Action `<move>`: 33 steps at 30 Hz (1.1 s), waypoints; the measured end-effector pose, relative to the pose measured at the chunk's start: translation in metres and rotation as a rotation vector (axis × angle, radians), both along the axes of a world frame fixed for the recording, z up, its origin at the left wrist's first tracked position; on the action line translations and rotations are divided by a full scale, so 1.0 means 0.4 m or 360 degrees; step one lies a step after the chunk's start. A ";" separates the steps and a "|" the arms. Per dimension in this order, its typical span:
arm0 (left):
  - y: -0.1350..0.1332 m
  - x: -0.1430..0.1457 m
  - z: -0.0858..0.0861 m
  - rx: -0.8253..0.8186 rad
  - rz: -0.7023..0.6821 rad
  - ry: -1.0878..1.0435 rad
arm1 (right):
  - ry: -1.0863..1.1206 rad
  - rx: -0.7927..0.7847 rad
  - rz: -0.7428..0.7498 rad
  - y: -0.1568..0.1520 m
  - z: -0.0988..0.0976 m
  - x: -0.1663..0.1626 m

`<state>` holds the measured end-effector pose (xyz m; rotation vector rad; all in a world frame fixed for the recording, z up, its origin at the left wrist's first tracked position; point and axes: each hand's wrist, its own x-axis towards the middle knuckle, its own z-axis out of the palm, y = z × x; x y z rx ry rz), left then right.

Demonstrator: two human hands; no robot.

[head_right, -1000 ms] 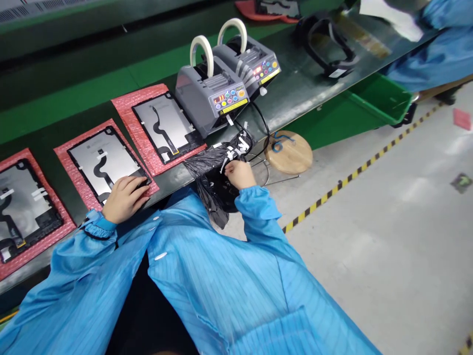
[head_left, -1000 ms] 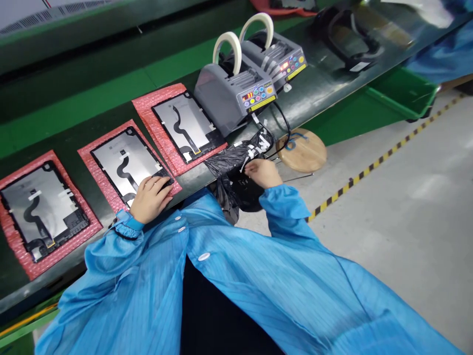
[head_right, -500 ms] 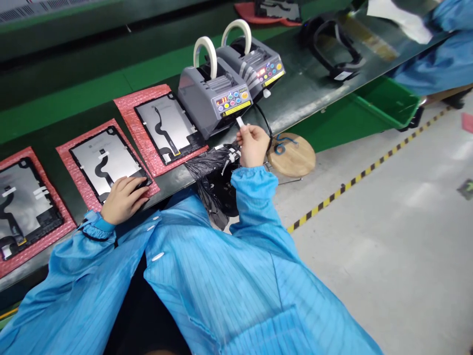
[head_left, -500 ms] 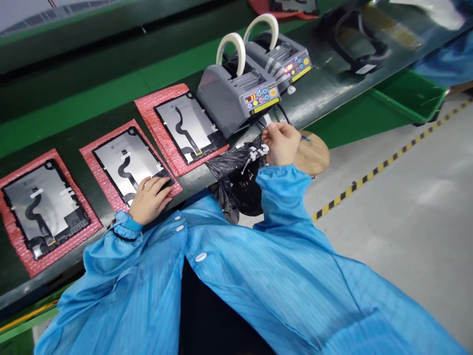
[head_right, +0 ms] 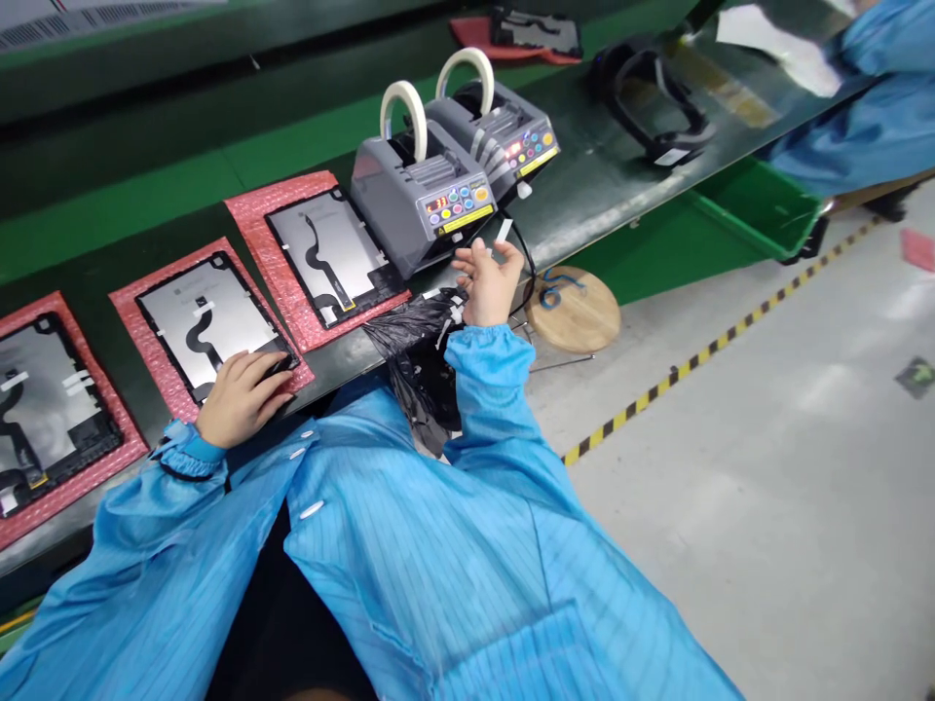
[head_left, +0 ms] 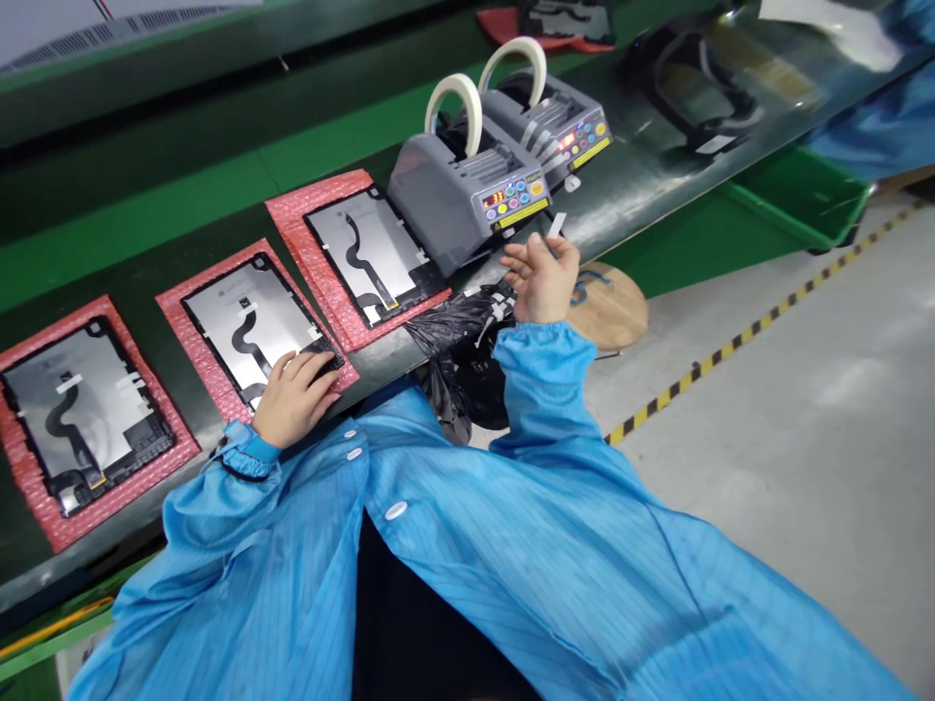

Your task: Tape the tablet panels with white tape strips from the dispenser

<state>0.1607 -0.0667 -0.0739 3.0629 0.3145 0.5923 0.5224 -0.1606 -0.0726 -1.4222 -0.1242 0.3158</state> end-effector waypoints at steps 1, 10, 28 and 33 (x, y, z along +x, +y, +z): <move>-0.001 -0.001 0.001 0.0010 -0.0001 -0.0007 | 0.0007 0.0002 -0.0003 0.010 -0.002 0.002; 0.000 0.001 0.008 0.0103 -0.0034 -0.0043 | -0.0208 -0.0011 -0.0078 0.043 -0.019 0.016; -0.003 0.011 0.001 -0.0043 -0.0051 -0.0014 | -0.0478 -0.0396 0.0172 -0.109 -0.008 -0.007; -0.008 -0.002 0.016 0.0070 -0.0027 -0.0044 | -0.0322 -0.0136 0.0110 0.007 -0.017 0.020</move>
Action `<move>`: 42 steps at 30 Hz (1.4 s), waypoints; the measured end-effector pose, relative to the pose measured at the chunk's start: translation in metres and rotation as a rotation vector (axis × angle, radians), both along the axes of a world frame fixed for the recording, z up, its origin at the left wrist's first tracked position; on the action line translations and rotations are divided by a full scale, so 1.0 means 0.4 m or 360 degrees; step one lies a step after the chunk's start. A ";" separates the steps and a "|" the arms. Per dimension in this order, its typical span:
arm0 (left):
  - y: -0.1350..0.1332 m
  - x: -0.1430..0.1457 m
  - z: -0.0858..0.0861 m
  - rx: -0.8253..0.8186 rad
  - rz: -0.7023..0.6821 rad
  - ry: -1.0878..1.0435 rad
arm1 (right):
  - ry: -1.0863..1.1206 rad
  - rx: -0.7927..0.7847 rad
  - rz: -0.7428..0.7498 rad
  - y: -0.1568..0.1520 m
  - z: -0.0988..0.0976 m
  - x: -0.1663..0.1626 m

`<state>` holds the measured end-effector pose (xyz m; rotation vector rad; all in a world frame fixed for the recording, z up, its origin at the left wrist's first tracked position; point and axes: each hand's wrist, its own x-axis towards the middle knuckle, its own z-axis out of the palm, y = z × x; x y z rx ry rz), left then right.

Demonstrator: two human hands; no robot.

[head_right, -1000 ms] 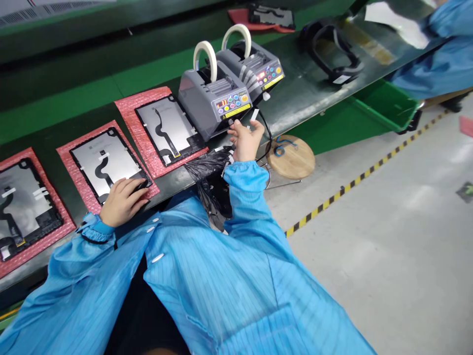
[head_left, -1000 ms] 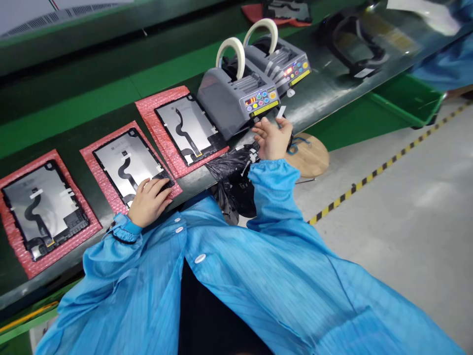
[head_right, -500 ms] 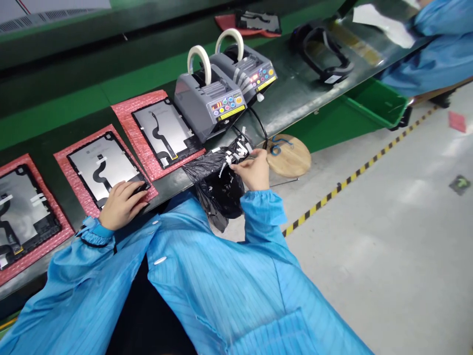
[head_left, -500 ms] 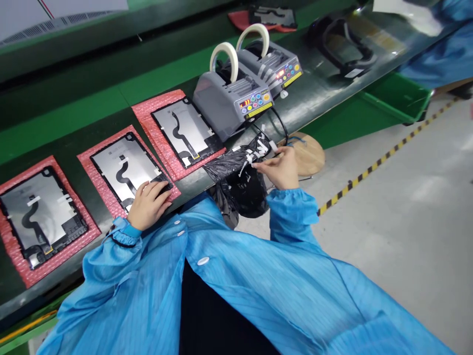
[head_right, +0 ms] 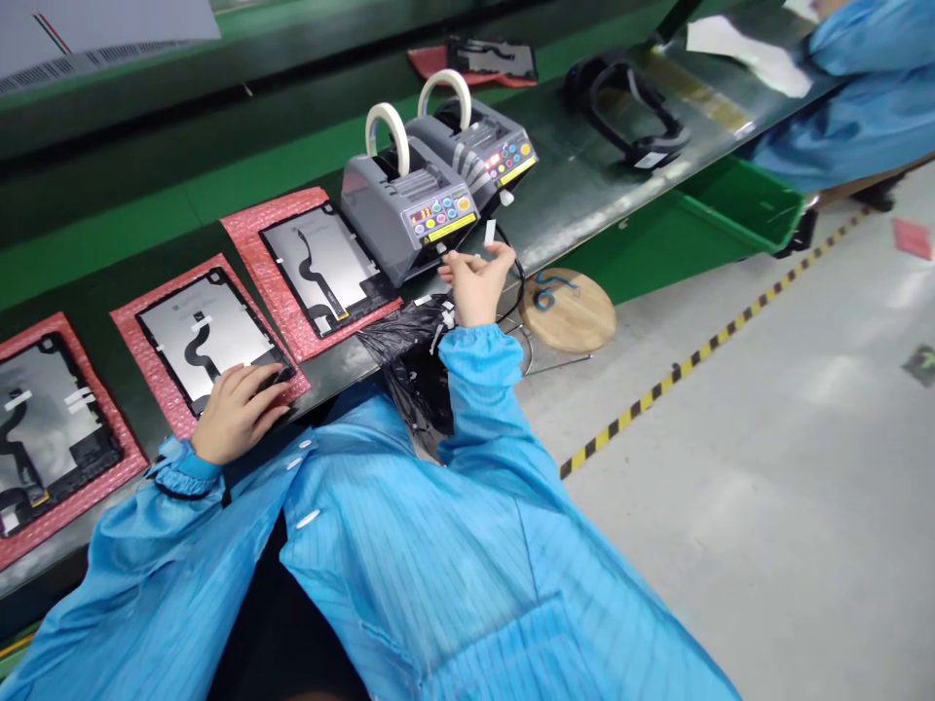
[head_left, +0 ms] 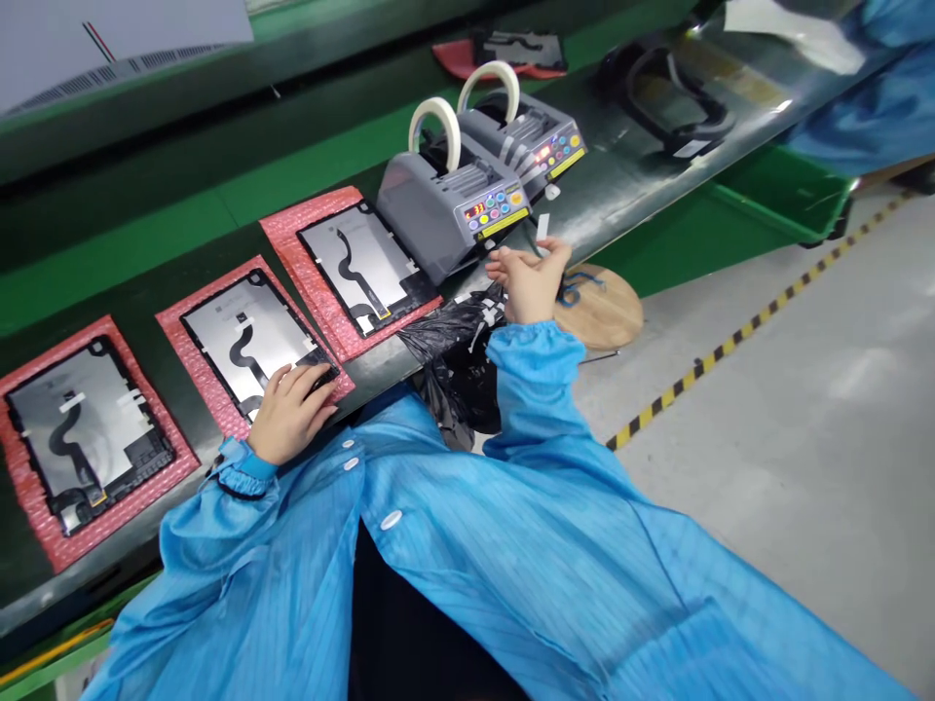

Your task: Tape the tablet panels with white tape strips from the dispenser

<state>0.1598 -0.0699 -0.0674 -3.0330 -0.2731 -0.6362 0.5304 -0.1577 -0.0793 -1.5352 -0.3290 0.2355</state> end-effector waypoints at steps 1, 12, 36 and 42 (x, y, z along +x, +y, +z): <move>-0.001 -0.001 0.007 0.0021 0.0007 0.0000 | 0.0039 0.0028 -0.0007 0.012 0.001 0.002; -0.047 0.037 0.133 0.0114 -0.0141 -0.0075 | 0.0040 -0.0037 -0.0110 0.036 0.011 -0.002; -0.054 0.099 0.178 0.0132 -0.0189 -0.0021 | -0.1163 -0.0533 0.0210 -0.020 0.115 0.038; 0.007 0.053 0.243 -0.0078 0.0137 0.0192 | -0.0273 -0.0204 0.0057 -0.026 0.021 0.012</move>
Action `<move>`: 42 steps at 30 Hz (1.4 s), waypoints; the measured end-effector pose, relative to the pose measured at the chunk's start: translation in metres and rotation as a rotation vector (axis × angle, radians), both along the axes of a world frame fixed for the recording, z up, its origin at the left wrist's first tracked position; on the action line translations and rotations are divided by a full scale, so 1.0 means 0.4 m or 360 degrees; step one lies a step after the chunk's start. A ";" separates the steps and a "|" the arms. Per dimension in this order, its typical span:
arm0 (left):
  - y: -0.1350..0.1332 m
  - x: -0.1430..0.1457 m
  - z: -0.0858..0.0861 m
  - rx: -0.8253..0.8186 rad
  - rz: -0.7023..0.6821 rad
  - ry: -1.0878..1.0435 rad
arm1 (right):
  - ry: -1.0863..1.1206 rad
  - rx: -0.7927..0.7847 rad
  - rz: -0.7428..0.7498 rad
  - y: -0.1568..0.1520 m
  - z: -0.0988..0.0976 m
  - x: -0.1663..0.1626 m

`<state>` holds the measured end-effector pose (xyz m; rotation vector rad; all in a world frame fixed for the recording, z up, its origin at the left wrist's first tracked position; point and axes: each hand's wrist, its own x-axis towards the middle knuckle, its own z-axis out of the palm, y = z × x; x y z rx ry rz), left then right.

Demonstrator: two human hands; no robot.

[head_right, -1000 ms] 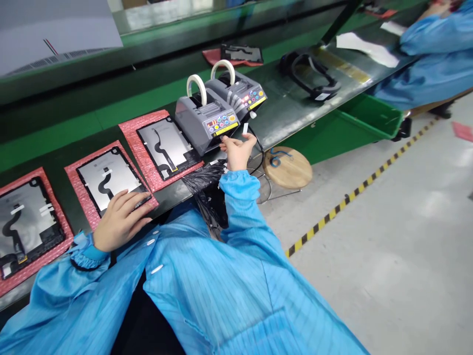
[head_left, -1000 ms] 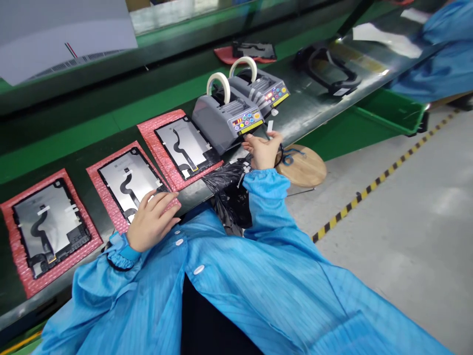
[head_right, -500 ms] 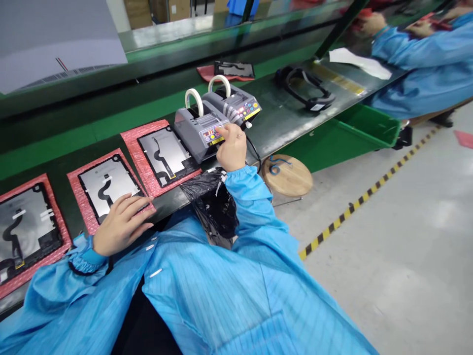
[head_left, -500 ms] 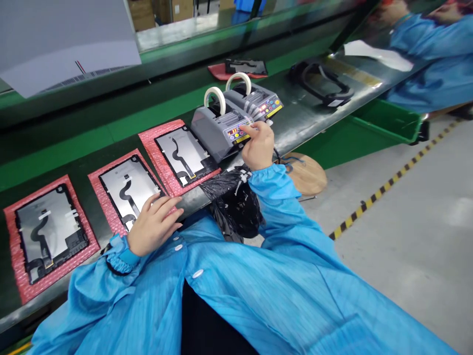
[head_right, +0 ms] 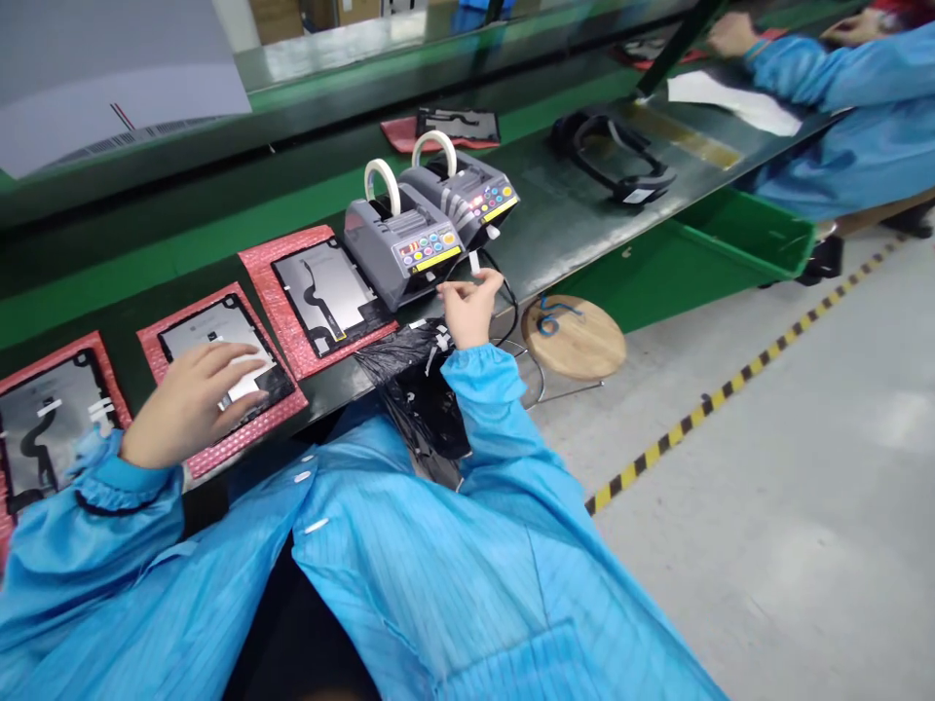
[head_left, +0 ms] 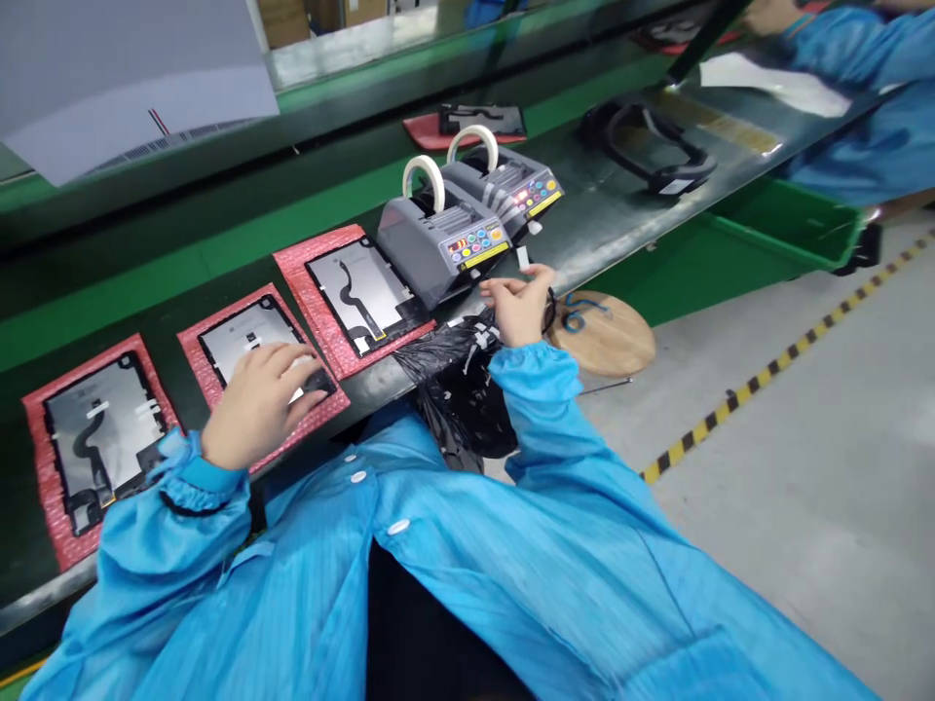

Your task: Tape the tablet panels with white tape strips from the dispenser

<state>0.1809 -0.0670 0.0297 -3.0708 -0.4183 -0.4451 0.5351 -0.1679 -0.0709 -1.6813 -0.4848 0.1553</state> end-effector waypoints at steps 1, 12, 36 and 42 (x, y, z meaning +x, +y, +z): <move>0.007 -0.004 0.022 0.0014 0.0043 0.0030 | 0.0103 0.0054 -0.0002 0.015 -0.006 -0.006; -0.022 0.088 0.081 0.0052 -0.0119 0.0207 | 0.0026 -0.0006 -0.0076 -0.057 0.012 -0.057; 0.210 -0.228 -0.171 -0.0369 0.0897 0.0033 | -0.0385 -0.0500 0.1533 0.261 0.082 -0.411; 0.196 -0.095 -0.205 -0.0381 0.0564 -0.0048 | -0.0374 -0.0340 0.1025 0.319 0.049 -0.241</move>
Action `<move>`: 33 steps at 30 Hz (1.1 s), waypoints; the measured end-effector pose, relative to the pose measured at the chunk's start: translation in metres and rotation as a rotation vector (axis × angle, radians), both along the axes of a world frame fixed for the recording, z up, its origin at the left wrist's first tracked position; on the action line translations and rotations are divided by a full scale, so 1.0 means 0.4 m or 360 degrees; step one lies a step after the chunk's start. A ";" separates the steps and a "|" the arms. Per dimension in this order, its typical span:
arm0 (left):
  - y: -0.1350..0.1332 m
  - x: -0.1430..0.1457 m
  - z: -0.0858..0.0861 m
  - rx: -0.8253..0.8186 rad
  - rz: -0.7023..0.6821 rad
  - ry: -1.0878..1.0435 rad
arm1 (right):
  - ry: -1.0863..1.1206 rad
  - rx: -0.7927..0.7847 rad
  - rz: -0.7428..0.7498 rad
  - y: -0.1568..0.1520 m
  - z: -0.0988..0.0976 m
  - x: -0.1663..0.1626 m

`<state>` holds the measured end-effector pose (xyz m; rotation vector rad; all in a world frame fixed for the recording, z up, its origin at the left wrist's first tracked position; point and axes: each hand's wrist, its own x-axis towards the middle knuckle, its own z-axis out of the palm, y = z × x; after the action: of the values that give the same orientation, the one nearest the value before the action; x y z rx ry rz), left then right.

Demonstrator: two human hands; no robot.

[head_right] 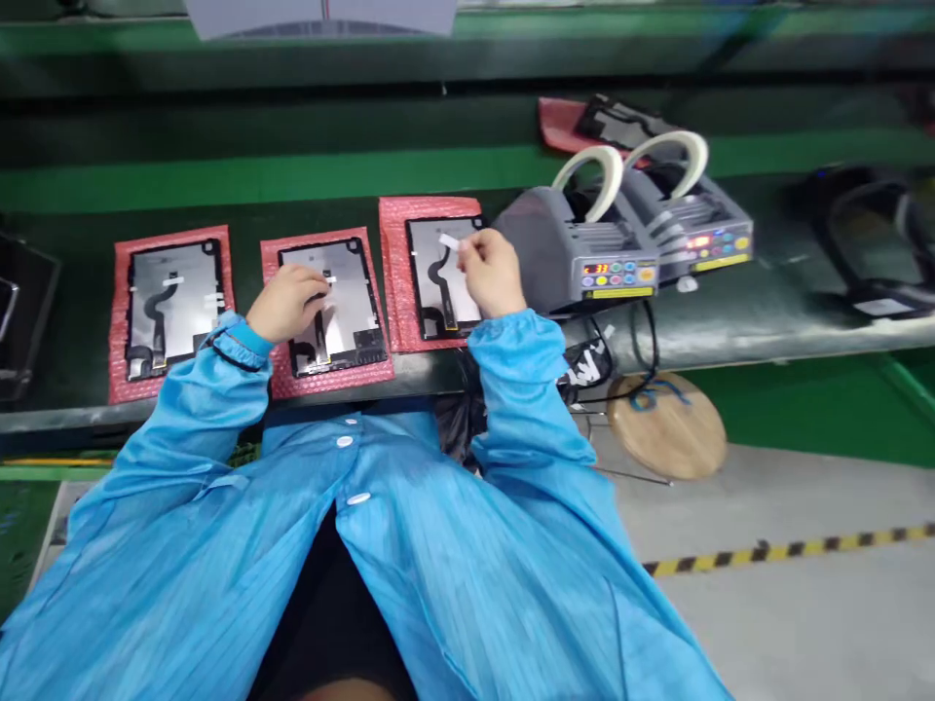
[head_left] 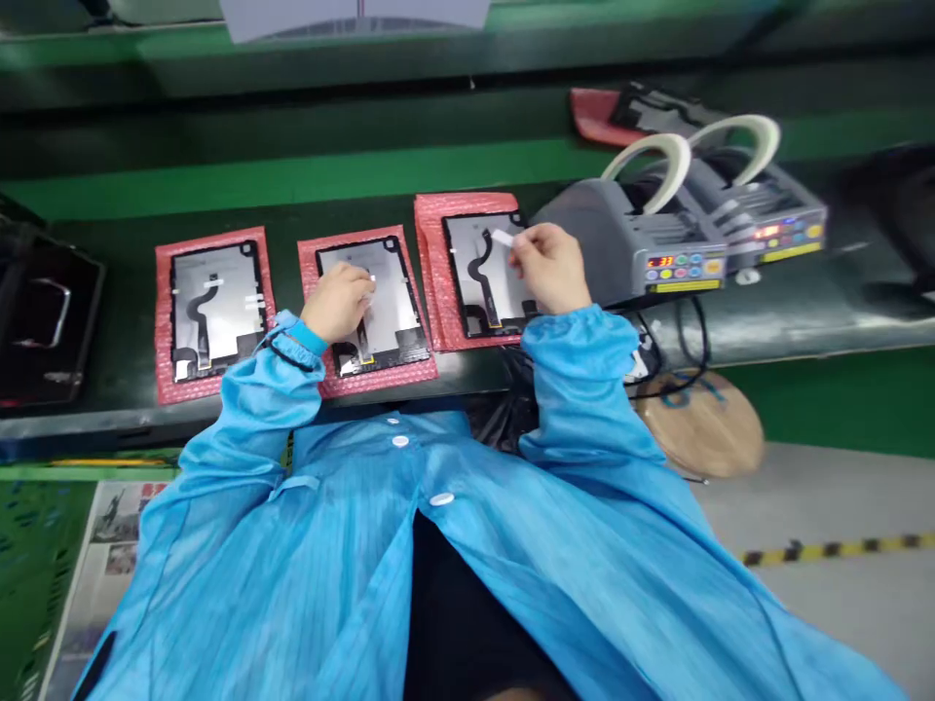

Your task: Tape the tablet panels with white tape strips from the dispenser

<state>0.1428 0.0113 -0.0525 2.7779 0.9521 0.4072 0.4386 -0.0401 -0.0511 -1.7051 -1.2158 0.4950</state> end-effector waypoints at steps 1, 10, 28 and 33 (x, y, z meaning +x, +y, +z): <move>0.010 0.046 0.003 0.0017 -0.0063 -0.0012 | 0.0017 0.0022 -0.0088 -0.005 -0.003 0.032; 0.115 0.390 -0.044 0.0011 -0.0556 0.0168 | 0.0073 0.0105 -0.0184 -0.027 -0.030 0.100; 0.215 0.413 -0.120 0.0011 -0.0864 0.0150 | -0.0581 -0.0812 -0.0127 0.105 -0.024 0.097; 0.208 0.408 -0.125 0.0008 -0.0812 0.0045 | -0.0722 -0.0781 -0.0077 0.114 -0.033 0.108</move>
<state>0.3060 0.0946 -0.1023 2.8920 0.2201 0.2870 0.4820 0.0053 -0.0645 -2.3515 -1.4451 0.4088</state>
